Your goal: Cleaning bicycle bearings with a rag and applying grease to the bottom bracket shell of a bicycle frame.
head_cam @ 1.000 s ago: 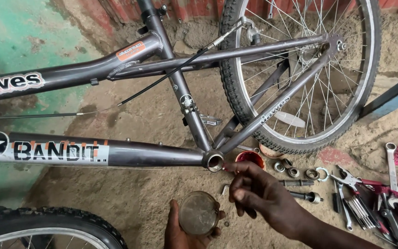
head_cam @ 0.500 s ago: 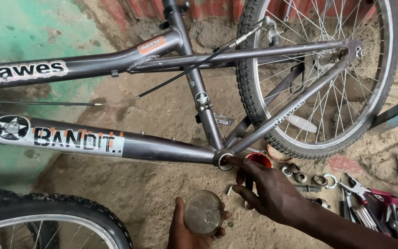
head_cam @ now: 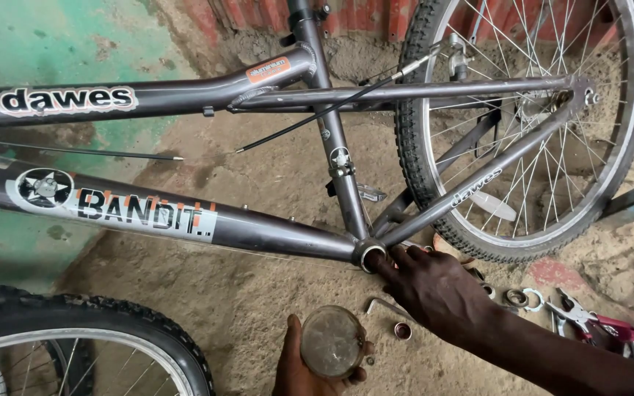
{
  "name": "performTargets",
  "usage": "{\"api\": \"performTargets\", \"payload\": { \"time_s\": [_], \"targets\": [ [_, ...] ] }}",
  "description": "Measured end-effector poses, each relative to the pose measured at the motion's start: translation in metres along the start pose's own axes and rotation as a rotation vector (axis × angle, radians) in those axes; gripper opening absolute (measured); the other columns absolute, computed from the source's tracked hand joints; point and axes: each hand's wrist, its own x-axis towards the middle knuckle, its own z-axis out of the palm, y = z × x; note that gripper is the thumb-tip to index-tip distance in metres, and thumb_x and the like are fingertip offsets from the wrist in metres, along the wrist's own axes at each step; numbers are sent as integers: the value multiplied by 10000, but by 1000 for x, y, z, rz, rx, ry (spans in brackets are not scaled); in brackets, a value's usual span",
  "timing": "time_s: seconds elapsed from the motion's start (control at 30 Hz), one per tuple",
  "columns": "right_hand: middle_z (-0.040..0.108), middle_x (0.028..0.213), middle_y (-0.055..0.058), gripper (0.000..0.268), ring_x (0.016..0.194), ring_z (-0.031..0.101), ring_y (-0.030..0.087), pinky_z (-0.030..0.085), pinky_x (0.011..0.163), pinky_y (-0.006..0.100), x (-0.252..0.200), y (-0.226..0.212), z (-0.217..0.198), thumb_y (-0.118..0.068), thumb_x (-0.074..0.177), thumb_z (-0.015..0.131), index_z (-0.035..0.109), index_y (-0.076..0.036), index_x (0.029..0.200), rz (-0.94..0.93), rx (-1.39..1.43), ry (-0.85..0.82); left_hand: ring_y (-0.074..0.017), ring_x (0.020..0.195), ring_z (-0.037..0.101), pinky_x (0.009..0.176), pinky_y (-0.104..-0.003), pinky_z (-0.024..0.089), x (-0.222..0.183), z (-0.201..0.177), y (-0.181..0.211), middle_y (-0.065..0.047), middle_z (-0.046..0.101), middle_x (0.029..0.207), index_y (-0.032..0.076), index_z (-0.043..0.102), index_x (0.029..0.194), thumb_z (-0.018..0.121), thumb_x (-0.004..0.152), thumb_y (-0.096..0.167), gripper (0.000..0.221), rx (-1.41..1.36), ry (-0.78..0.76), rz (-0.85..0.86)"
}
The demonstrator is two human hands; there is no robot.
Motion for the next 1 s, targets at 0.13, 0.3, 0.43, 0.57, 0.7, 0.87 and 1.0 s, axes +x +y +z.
{"api": "performTargets", "payload": {
  "time_s": [0.13,0.3,0.43,0.57,0.7,0.87,1.0],
  "targets": [
    [553,1049,135,476,727,624,208,557,363,293,3,3,9,-256,1039,476,291,-105,1451,-8,-211,-115,-447,1002,704,599,-454,564,-3,2,4,-299,680,1115,-39,523,1406,292,967,725,911,-6,-39,2],
    [576,971,135,400,657,617,201,540,371,302,6,-3,1,-325,1081,382,340,-106,1413,14,-234,-124,-437,982,702,589,-450,543,-8,4,7,-293,676,1103,-27,518,1409,303,974,703,877,-7,-26,21],
    [602,873,148,357,554,609,195,526,338,309,10,-7,-11,-288,1081,416,363,-82,1367,-21,-252,-104,-454,1024,689,601,-464,564,-6,-7,9,-297,660,1127,-16,494,1430,270,969,728,903,-24,-71,-14],
    [591,775,104,252,443,495,145,444,306,283,16,-4,-20,-260,1129,343,442,-65,1254,3,-172,-215,-465,1049,674,597,-459,569,-6,-9,10,-293,654,1131,-15,502,1423,266,968,738,912,-28,-75,-17],
    [591,743,129,232,419,481,155,438,268,307,16,-3,-21,-225,1125,383,473,-35,1224,-73,-311,-121,-472,1071,665,622,-475,572,-6,-10,12,-297,637,1159,-13,480,1448,259,957,756,939,-49,-86,-43],
    [606,808,134,298,498,570,177,491,347,297,14,1,-19,-232,1103,404,422,-22,1313,-122,-372,-208,-468,1063,671,618,-467,582,-7,-13,13,-301,638,1159,-11,477,1433,314,954,727,895,-44,-144,-7],
    [620,777,124,290,500,589,190,503,340,303,16,0,-15,-265,1098,435,479,-34,1267,-119,-362,-146,-460,1070,663,630,-465,584,-10,-10,15,-304,626,1159,-20,465,1441,298,955,716,898,-21,-155,-1]
  ]
}}
